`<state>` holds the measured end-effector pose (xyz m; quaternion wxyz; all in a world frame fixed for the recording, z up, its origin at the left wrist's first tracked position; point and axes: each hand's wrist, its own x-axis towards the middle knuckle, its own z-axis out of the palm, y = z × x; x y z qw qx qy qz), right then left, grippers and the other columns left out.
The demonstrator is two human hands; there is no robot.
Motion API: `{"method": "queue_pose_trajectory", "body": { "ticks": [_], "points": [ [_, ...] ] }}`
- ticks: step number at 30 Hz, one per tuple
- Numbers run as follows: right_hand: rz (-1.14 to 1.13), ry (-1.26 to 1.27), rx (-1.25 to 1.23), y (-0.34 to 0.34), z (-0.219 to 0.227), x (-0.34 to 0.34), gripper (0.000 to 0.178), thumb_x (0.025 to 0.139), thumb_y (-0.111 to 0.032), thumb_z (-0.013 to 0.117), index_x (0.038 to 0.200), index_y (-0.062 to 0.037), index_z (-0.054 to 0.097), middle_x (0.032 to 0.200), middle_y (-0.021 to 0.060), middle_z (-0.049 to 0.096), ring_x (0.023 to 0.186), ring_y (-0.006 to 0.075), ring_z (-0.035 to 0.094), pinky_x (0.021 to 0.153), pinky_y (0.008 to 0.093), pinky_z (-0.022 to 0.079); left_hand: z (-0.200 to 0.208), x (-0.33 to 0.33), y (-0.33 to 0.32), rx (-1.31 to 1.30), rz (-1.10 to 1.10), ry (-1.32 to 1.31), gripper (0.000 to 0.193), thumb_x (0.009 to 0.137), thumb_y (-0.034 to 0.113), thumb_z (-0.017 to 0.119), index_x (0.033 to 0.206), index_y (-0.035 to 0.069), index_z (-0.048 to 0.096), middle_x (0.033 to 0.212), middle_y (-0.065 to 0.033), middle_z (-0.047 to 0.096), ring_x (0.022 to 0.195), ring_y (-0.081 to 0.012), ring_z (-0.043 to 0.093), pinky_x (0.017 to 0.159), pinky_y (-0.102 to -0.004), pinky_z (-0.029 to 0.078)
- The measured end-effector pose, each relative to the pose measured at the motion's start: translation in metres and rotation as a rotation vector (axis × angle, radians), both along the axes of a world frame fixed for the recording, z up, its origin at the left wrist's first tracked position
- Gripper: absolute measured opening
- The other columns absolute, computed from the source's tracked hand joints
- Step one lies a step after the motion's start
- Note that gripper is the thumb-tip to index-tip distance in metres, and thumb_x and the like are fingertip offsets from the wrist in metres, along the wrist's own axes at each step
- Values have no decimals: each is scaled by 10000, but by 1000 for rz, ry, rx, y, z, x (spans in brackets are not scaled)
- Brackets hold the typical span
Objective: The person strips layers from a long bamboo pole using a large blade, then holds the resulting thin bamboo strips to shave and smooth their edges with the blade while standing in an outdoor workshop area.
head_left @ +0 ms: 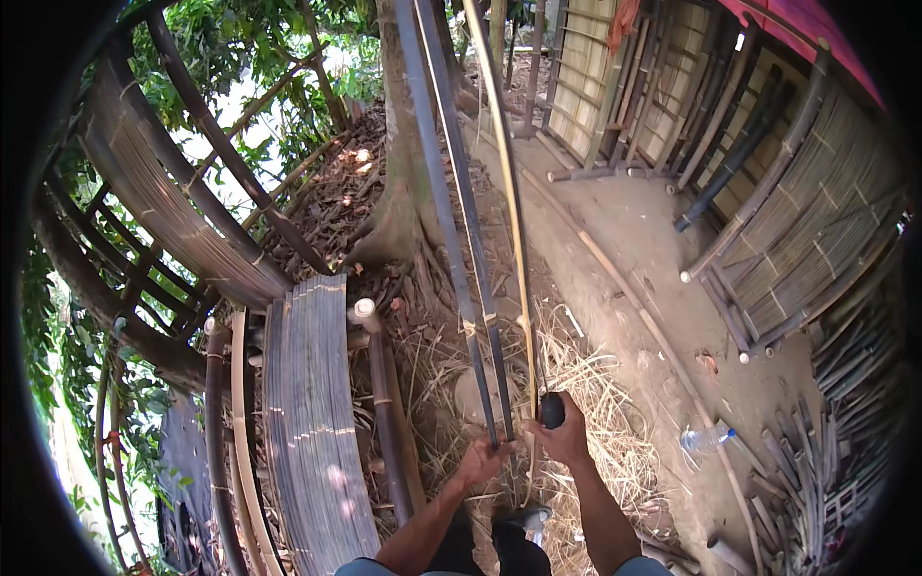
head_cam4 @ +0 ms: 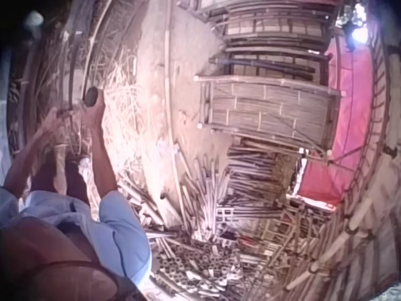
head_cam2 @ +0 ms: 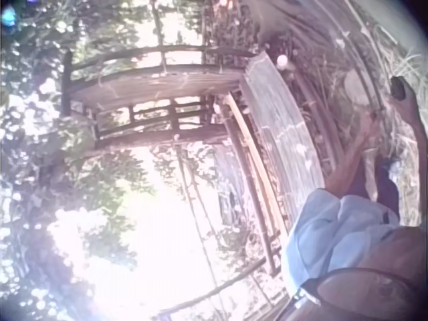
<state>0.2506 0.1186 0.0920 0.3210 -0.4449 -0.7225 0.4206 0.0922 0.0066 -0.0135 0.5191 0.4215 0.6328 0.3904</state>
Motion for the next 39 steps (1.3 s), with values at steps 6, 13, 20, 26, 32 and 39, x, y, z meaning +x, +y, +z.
{"method": "queue_pose_trajectory", "body": {
  "ticks": [6, 13, 20, 26, 32, 39],
  "points": [
    [-5, -108, -61, -2, 5, -1, 501, 714, -263, 933, 1023, -27, 617, 780, 61, 615, 689, 183, 573, 676, 347, 512, 1, 11, -5, 256, -24, -73, 234, 978, 150, 659, 1175, 28, 679, 1026, -114, 730, 920, -172, 657, 805, -370, 521],
    [177, 78, -127, 4, -14, -1, 568, 721, -291, 945, 1114, -15, 642, 910, 54, 676, 831, 145, 608, 786, 311, 524, 17, 12, 8, 259, -103, 55, 271, 926, 80, 647, 1170, -15, 578, 884, -213, 646, 824, -388, 643, 739, -467, 500],
    [223, 2, -186, 5, 2, 0, 533, 725, -268, 943, 1097, -18, 654, 942, 67, 701, 855, 145, 620, 805, 324, 525, -19, 17, 4, 464, -112, 82, 306, 942, 125, 648, 1181, -40, 552, 1013, -264, 547, 954, -448, 572, 847, -522, 462],
    [227, 44, -170, 4, 0, 8, 522, 722, -243, 943, 1098, -25, 655, 941, 62, 705, 854, 146, 629, 816, 328, 526, -24, 25, 6, 556, -151, 254, 377, 959, 124, 625, 1292, 0, 500, 1099, -257, 489, 1047, -445, 533, 902, -515, 451],
    [240, 71, -141, -18, 4, -2, 495, 722, -197, 929, 1096, -27, 653, 940, 48, 710, 858, 142, 649, 815, 320, 536, -24, 23, -5, 565, -153, 133, 354, 969, 116, 608, 1295, -1, 533, 1103, -232, 511, 1081, -442, 537, 946, -500, 447],
    [88, 211, -227, -44, 41, 11, 429, 778, -73, 857, 1124, 17, 620, 967, 68, 727, 873, 136, 695, 800, 294, 571, 49, 35, -23, 333, -135, 52, 380, 1007, 317, 611, 1230, 10, 608, 1127, -207, 579, 1112, -364, 591, 918, -484, 461]
  ]
}}
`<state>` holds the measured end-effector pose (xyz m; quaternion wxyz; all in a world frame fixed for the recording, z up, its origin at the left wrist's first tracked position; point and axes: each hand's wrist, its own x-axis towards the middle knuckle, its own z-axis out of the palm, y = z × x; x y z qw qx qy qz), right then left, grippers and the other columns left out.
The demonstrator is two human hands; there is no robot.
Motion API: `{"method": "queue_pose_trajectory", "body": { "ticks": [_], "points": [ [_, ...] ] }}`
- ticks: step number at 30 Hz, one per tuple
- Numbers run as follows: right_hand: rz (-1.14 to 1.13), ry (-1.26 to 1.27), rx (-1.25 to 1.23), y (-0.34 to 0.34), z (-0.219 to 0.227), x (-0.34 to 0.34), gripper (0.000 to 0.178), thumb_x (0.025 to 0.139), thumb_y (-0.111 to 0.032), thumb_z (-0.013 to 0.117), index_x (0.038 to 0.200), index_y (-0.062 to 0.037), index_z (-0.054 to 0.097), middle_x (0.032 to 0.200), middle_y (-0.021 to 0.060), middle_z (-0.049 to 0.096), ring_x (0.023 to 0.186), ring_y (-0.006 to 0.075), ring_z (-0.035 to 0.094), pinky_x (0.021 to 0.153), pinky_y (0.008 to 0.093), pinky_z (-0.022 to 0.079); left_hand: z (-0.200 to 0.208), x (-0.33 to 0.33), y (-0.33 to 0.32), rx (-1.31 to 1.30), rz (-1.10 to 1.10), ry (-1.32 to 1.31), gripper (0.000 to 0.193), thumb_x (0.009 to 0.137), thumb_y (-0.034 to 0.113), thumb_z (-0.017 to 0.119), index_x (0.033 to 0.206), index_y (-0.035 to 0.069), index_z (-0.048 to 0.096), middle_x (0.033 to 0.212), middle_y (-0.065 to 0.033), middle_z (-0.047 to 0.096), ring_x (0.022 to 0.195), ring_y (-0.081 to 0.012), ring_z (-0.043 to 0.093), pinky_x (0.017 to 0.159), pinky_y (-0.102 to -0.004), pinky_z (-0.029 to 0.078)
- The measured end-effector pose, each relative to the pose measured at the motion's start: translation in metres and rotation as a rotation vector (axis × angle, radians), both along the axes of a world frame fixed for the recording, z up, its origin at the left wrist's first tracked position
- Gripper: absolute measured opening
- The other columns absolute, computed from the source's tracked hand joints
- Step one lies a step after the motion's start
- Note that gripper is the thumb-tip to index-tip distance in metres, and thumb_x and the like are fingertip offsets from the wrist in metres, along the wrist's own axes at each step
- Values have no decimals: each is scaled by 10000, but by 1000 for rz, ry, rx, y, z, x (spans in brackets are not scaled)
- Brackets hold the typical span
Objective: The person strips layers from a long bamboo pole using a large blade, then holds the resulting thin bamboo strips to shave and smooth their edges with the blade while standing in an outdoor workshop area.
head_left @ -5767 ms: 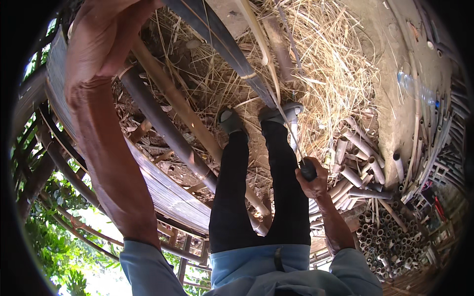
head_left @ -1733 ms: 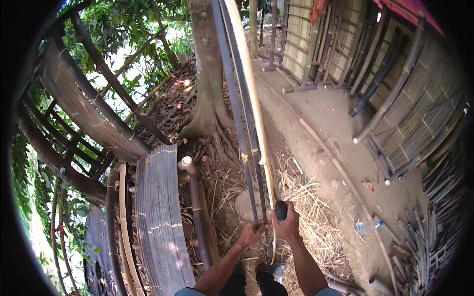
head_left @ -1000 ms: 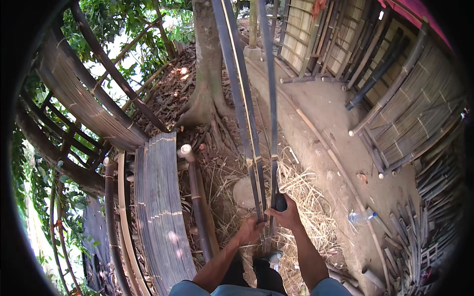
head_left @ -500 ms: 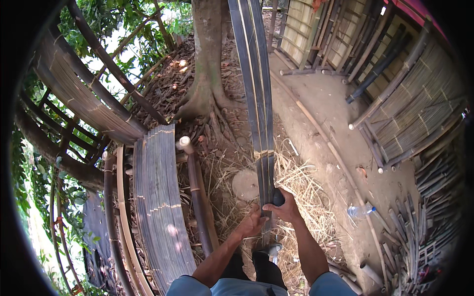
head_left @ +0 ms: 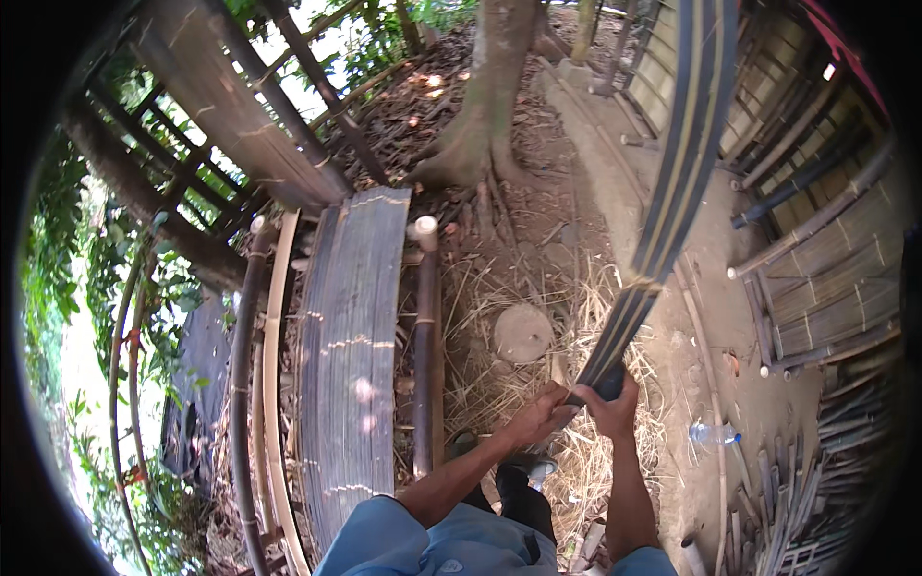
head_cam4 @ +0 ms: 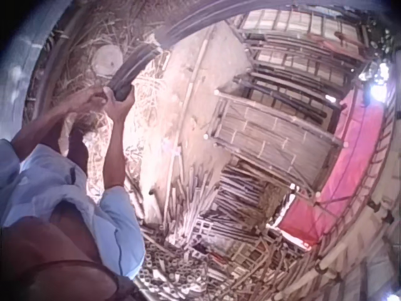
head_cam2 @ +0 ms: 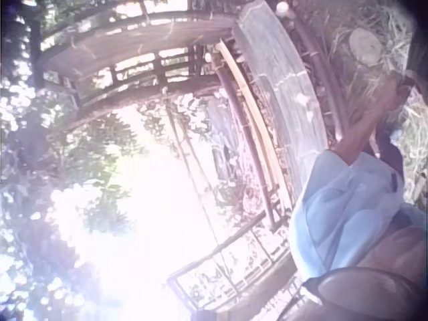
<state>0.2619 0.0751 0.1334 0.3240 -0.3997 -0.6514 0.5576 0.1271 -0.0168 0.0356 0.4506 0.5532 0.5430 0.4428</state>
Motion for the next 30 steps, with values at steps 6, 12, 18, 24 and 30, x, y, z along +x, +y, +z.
{"method": "queue_pose_trajectory", "body": {
  "ticks": [6, 12, 18, 24, 30],
  "points": [
    [3, 132, 112, -14, 91, -34, 360, 819, -32, 842, 1093, 11, 613, 922, 54, 703, 810, 131, 674, 751, 280, 563, 25, 9, -34, -197, 291, -104, 596, 968, 560, 626, 1168, 1, 680, 959, -181, 683, 898, -263, 664, 803, -435, 517],
    [-4, 168, 225, -22, 168, -35, 280, 833, -82, 846, 1035, -19, 664, 904, 10, 664, 790, 104, 608, 712, 242, 478, 60, 46, -51, -56, 725, -410, 427, 893, 416, 794, 885, 11, 655, 661, -28, 560, 622, -126, 553, 559, -349, 450],
    [80, 414, 177, 1, 182, -22, 347, 881, -110, 811, 1166, 14, 657, 1023, 47, 676, 873, 127, 635, 744, 256, 510, 95, 63, -70, 406, 1278, 125, 414, 805, 362, 855, 753, 17, 632, 623, -87, 573, 530, -203, 553, 513, -358, 425],
    [102, 460, 71, 20, 184, -34, 375, 894, -120, 798, 1191, 44, 638, 1038, 67, 679, 898, 159, 654, 796, 294, 538, 138, 71, -95, 238, 1341, 277, 434, 821, 427, 825, 727, 43, 646, 596, -106, 588, 513, -266, 575, 510, -380, 455],
    [184, 396, -4, 1, 181, -88, 365, 917, -176, 785, 1168, 45, 639, 1013, 86, 684, 844, 193, 675, 723, 331, 569, 161, 38, -138, -169, 1256, 188, 615, 871, 659, 675, 853, 50, 759, 592, -77, 641, 530, -222, 620, 536, -398, 498]
  ]
}}
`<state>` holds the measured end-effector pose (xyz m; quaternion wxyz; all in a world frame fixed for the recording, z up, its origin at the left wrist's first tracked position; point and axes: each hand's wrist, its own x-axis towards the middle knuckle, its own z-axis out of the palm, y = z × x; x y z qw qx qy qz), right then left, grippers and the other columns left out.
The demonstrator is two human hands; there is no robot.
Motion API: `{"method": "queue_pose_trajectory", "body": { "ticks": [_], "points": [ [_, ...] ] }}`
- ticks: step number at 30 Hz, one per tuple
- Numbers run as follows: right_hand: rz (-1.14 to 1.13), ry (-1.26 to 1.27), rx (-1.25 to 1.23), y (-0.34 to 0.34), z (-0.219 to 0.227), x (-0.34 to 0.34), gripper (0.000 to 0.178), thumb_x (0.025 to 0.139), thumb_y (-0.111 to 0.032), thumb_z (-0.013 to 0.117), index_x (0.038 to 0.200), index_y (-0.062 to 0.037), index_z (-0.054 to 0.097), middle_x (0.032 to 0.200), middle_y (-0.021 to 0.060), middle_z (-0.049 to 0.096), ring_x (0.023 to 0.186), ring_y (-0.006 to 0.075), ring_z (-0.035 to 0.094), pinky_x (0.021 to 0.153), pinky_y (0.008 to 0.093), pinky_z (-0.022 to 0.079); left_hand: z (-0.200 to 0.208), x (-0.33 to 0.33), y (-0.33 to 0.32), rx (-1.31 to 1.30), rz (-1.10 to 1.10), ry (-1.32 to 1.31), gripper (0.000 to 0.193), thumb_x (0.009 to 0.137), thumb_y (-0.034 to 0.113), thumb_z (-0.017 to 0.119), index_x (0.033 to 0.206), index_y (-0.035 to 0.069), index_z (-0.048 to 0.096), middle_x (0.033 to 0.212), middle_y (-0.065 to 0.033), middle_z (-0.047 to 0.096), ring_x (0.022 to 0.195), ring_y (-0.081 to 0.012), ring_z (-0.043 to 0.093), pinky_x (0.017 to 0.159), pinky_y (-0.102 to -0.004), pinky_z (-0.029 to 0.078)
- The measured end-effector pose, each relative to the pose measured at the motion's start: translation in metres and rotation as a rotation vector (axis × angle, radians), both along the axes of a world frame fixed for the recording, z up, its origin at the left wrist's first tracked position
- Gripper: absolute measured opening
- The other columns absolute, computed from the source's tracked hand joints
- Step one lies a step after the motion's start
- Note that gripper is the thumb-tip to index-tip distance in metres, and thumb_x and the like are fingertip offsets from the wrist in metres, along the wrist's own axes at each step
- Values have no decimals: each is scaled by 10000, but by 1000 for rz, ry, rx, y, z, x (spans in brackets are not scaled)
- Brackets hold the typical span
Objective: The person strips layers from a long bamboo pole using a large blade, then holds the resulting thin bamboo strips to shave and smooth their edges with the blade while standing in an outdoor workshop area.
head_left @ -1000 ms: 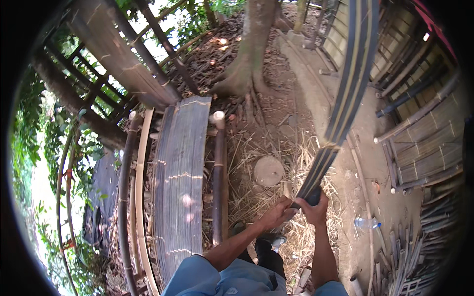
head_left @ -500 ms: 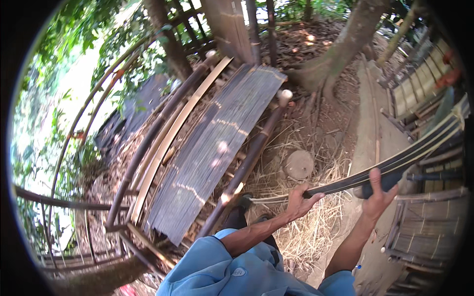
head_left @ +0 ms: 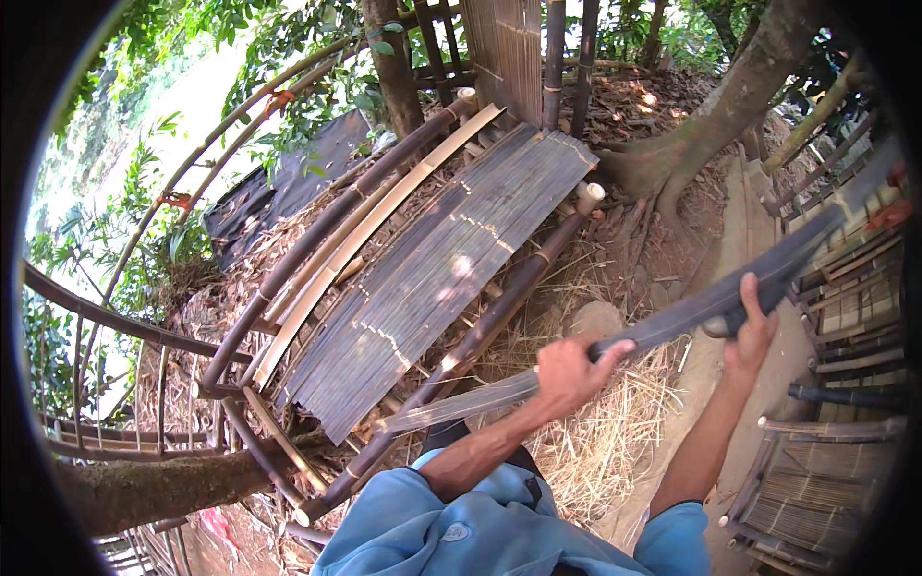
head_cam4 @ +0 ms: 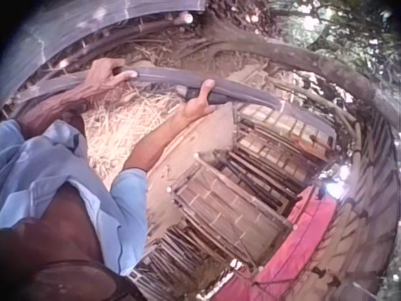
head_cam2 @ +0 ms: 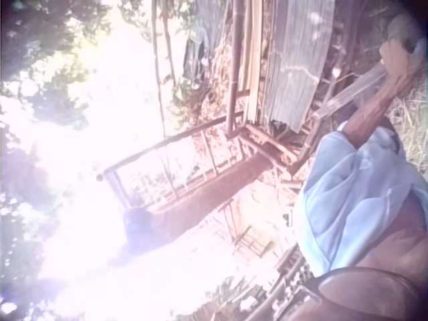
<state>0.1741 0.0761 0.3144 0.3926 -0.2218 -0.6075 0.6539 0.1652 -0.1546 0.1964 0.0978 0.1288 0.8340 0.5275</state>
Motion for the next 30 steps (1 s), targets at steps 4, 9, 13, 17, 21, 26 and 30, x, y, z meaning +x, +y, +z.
{"method": "queue_pose_trajectory", "body": {
  "ticks": [4, 9, 13, 17, 21, 26, 30],
  "points": [
    [264, -131, -180, -11, -49, -21, 273, 939, -215, 759, 1066, -13, 627, 927, 107, 690, 719, 141, 633, 593, 263, 534, -27, -40, -73, -28, 2, -258, 656, 887, 708, 619, 982, 85, 804, 638, -78, 690, 608, -204, 657, 617, -407, 530],
    [261, -511, -153, -42, -142, -16, 184, 930, -180, 754, 961, -23, 663, 775, 49, 668, 577, 124, 606, 511, 272, 502, -100, -90, -188, -217, 240, -249, 677, 855, 719, 633, 976, 74, 801, 786, -181, 740, 766, -342, 723, 758, -456, 552],
    [297, -796, -215, -83, -203, -13, 177, 912, -152, 764, 926, -23, 645, 726, 43, 643, 554, 127, 592, 516, 278, 489, -163, -158, -285, -522, 341, -349, 747, 799, 786, 644, 832, 52, 777, 723, -175, 719, 695, -320, 710, 687, -470, 548],
    [266, -950, -272, -125, -237, -17, 166, 898, -108, 766, 922, -4, 639, 717, 51, 629, 556, 135, 582, 514, 284, 481, -226, -220, -347, -561, 427, -287, 807, 752, 828, 661, 736, 24, 735, 673, -167, 698, 633, -302, 691, 643, -469, 536],
    [284, -1052, -309, -150, -268, -24, 173, 899, -94, 770, 855, -8, 626, 706, 59, 636, 557, 136, 585, 511, 286, 472, -297, -274, -396, -677, 480, -147, 778, 753, 784, 689, 716, 8, 712, 680, -206, 682, 688, -373, 695, 679, -492, 527],
    [311, -1168, -254, -161, -289, -31, 189, 899, -102, 781, 847, -7, 626, 695, 53, 635, 570, 124, 586, 520, 287, 484, -345, -332, -407, -677, 548, -189, 784, 749, 791, 679, 714, 8, 683, 736, -232, 693, 753, -405, 699, 716, -514, 526],
    [261, -1205, -287, -163, -299, -30, 169, 893, -97, 784, 898, -17, 635, 729, 45, 652, 591, 112, 595, 532, 278, 496, -375, -367, -417, -729, 506, -224, 759, 779, 766, 666, 788, 8, 704, 769, -232, 700, 810, -406, 700, 783, -522, 518]
  ]
}}
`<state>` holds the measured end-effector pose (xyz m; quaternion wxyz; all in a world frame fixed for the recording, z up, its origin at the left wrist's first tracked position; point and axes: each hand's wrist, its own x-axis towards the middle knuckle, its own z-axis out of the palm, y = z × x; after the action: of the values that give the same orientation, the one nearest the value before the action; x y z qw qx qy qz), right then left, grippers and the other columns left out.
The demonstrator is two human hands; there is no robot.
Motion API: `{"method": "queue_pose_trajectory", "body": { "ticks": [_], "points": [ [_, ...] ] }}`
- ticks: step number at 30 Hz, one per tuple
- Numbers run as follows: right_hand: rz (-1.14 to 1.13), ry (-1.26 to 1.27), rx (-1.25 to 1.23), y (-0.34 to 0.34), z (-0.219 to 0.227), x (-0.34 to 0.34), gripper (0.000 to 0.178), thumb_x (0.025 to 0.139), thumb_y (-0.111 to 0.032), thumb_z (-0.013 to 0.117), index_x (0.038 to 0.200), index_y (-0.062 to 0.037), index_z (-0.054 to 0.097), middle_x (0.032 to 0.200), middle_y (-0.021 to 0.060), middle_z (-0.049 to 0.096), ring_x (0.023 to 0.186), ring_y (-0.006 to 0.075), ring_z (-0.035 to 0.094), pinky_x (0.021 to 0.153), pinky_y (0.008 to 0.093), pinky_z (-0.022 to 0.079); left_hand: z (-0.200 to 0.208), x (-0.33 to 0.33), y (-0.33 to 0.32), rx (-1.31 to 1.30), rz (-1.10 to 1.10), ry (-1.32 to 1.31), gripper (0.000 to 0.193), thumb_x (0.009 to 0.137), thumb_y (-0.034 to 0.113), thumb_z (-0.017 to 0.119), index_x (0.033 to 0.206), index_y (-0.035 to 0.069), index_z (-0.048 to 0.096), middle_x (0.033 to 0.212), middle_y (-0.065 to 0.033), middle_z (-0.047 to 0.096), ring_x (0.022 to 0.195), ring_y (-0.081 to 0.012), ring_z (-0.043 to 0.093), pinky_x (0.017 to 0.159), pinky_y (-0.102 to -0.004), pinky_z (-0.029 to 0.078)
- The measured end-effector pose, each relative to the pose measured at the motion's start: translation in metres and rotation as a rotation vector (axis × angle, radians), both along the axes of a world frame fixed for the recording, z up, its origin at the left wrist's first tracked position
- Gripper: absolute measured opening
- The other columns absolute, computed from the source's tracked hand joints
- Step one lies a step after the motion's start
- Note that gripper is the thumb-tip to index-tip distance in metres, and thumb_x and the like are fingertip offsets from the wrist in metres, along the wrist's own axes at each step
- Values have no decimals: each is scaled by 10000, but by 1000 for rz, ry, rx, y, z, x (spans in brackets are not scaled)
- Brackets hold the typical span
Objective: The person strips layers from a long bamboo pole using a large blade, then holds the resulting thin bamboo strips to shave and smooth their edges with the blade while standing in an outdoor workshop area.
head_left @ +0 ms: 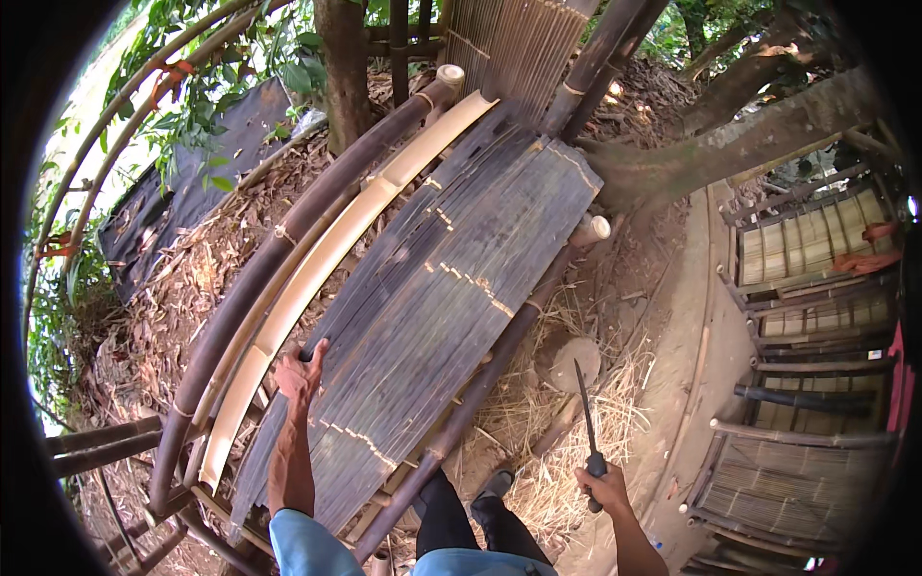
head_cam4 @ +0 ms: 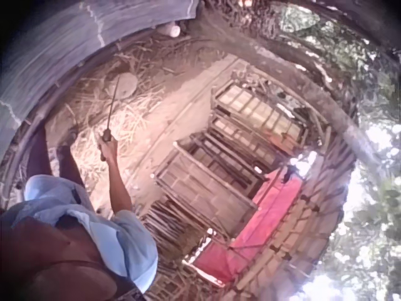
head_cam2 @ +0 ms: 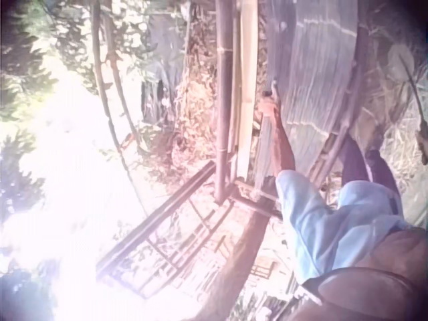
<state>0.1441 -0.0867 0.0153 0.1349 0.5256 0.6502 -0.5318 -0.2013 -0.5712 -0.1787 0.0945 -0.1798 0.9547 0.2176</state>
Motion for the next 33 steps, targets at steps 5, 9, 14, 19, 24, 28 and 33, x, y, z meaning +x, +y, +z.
{"method": "queue_pose_trajectory", "body": {
  "ticks": [5, 9, 14, 19, 24, 28, 33],
  "points": [
    [-4, -159, 97, 5, -12, 0, 215, 866, -101, 815, 861, -12, 619, 726, 51, 659, 590, 115, 616, 537, 274, 524, -45, -35, -8, 49, -16, 54, 746, 767, 749, 692, 820, 7, 738, 735, -210, 692, 751, -381, 688, 719, -492, 513],
    [32, -229, 103, 3, -16, -8, 208, 872, -112, 809, 859, -17, 624, 721, 55, 663, 588, 120, 622, 537, 271, 532, -66, -48, -8, 15, -27, 98, 751, 768, 740, 705, 881, -1, 749, 770, -222, 701, 764, -377, 693, 699, -480, 516],
    [35, -252, 81, -4, -26, -17, 205, 871, -117, 808, 866, -19, 629, 713, 56, 660, 576, 119, 614, 531, 271, 523, -89, -63, -15, -3, -51, 44, 746, 817, 758, 641, 829, 14, 687, 783, -217, 694, 804, -397, 679, 760, -488, 502],
    [43, -276, 71, -9, -32, -15, 212, 863, -126, 818, 874, -19, 635, 702, 46, 648, 567, 115, 600, 522, 273, 508, -101, -60, -2, -84, -47, 167, 741, 848, 736, 629, 807, -3, 667, 761, -218, 677, 779, -407, 668, 741, -497, 500],
    [91, -315, 63, -19, -35, -26, 179, 880, -108, 792, 857, -5, 648, 693, 47, 641, 560, 123, 590, 520, 281, 484, -110, -54, -3, -137, -98, 354, 735, 847, 701, 660, 831, -34, 658, 790, -234, 676, 747, -421, 651, 703, -501, 507],
    [106, -329, 57, -18, -42, -27, 186, 876, -110, 798, 852, -7, 646, 697, 45, 643, 559, 120, 590, 526, 276, 488, -108, -52, 3, -156, -107, 337, 667, 846, 663, 690, 885, -3, 671, 825, -221, 695, 776, -407, 671, 712, -493, 517],
    [108, -312, 64, -21, -41, -35, 207, 869, -113, 810, 912, -4, 639, 700, 46, 645, 566, 115, 595, 529, 269, 496, -120, -52, -4, -96, -146, 349, 589, 846, 626, 708, 945, 46, 695, 845, -195, 709, 797, -382, 692, 710, -481, 530]
  ]
}}
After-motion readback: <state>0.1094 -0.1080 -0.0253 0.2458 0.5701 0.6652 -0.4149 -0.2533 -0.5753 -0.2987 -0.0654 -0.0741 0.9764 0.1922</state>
